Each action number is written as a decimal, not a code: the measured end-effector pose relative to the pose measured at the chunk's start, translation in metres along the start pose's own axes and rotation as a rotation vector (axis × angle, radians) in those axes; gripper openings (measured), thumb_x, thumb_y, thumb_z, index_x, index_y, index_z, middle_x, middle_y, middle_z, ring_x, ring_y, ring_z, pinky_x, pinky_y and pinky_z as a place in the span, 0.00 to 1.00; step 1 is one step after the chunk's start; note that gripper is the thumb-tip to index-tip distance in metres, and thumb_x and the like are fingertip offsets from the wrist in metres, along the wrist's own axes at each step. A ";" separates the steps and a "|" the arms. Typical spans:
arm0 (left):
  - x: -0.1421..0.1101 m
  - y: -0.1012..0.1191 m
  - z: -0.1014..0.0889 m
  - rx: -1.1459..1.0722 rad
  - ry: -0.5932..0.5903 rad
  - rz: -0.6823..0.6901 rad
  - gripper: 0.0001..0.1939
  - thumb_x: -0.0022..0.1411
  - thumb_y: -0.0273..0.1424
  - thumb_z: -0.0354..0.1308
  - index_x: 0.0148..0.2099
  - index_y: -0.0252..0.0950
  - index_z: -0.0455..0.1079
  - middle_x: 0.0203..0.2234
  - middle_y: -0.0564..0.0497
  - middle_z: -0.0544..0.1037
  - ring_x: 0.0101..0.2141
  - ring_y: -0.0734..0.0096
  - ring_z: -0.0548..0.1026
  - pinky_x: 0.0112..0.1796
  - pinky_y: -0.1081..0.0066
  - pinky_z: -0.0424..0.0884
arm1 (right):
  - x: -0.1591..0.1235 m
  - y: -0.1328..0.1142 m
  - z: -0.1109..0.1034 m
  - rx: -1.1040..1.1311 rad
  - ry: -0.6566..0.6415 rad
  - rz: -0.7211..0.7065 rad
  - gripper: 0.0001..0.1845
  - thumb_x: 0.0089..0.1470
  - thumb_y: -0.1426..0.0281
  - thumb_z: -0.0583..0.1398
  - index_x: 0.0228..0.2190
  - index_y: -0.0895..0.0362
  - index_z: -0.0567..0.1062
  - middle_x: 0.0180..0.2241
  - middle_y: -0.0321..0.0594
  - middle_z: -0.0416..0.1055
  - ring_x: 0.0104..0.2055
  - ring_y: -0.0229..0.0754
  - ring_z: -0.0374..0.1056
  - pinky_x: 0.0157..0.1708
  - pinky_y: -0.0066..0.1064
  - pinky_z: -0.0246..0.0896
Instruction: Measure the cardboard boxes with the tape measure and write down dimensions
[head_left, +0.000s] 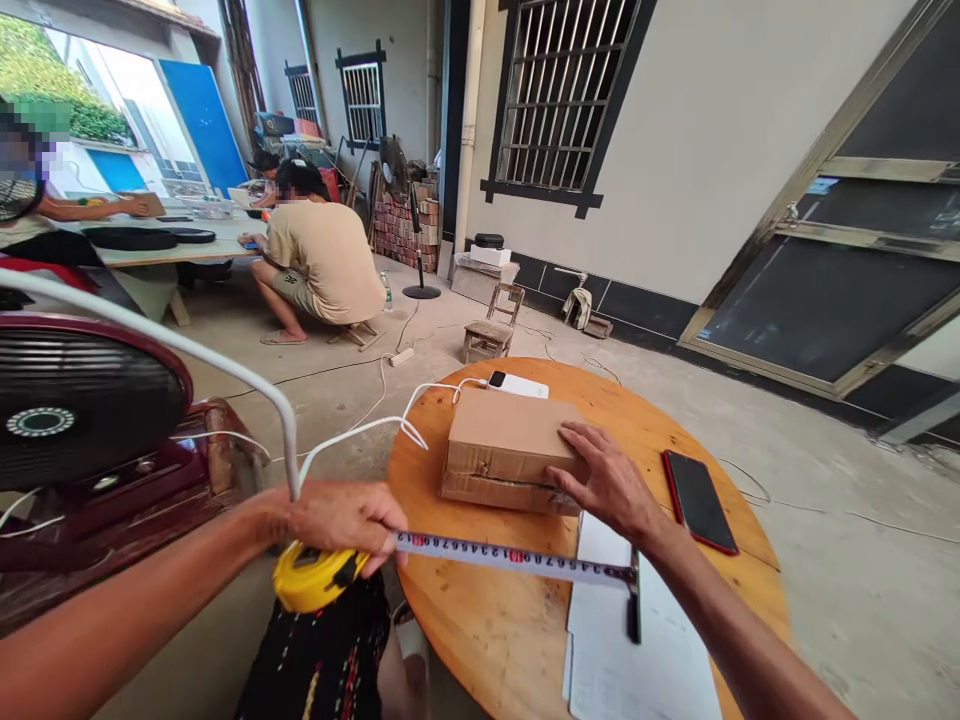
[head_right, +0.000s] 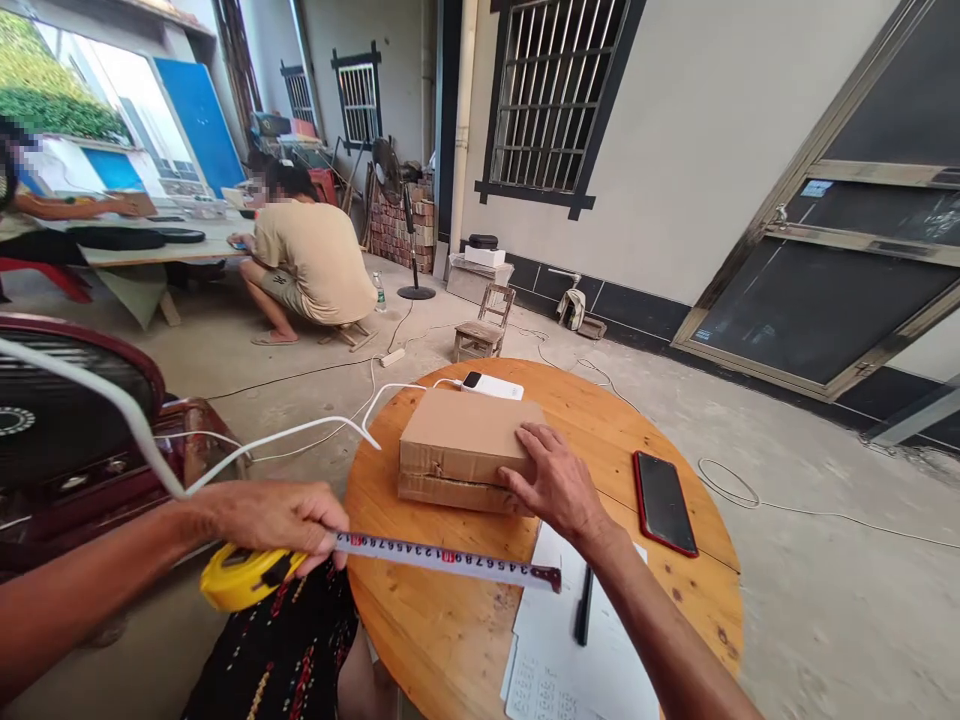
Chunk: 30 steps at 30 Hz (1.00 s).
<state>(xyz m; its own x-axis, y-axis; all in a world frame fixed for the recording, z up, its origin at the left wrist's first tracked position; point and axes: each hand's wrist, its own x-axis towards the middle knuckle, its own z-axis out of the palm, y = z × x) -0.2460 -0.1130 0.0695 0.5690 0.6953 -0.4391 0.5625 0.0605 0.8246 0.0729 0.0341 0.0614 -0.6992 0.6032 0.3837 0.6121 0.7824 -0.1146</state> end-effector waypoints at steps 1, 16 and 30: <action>-0.001 -0.005 0.006 -0.016 0.003 -0.003 0.14 0.59 0.34 0.50 0.39 0.36 0.75 0.20 0.54 0.74 0.21 0.76 0.68 0.25 0.78 0.64 | 0.001 -0.002 0.003 -0.025 0.032 0.006 0.25 0.55 0.59 0.57 0.50 0.60 0.67 0.53 0.50 0.65 0.55 0.53 0.58 0.50 0.46 0.61; 0.011 -0.024 0.030 -0.184 0.322 -0.022 0.18 0.62 0.43 0.48 0.41 0.36 0.72 0.34 0.50 0.75 0.27 0.74 0.73 0.28 0.77 0.66 | -0.006 -0.027 0.030 -0.193 0.168 0.033 0.13 0.58 0.69 0.54 0.45 0.57 0.67 0.47 0.52 0.67 0.51 0.53 0.60 0.42 0.41 0.65; 0.043 -0.012 0.052 -0.280 0.399 0.047 0.20 0.61 0.44 0.49 0.44 0.34 0.71 0.27 0.51 0.75 0.25 0.71 0.72 0.27 0.75 0.65 | 0.028 0.007 0.038 -0.121 0.190 0.051 0.15 0.56 0.69 0.57 0.46 0.58 0.68 0.50 0.50 0.65 0.52 0.52 0.59 0.50 0.42 0.58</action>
<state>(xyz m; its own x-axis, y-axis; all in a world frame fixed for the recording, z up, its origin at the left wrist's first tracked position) -0.1969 -0.1214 0.0222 0.2853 0.9187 -0.2732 0.3274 0.1745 0.9287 0.0435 0.0624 0.0371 -0.5912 0.5926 0.5471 0.6925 0.7207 -0.0323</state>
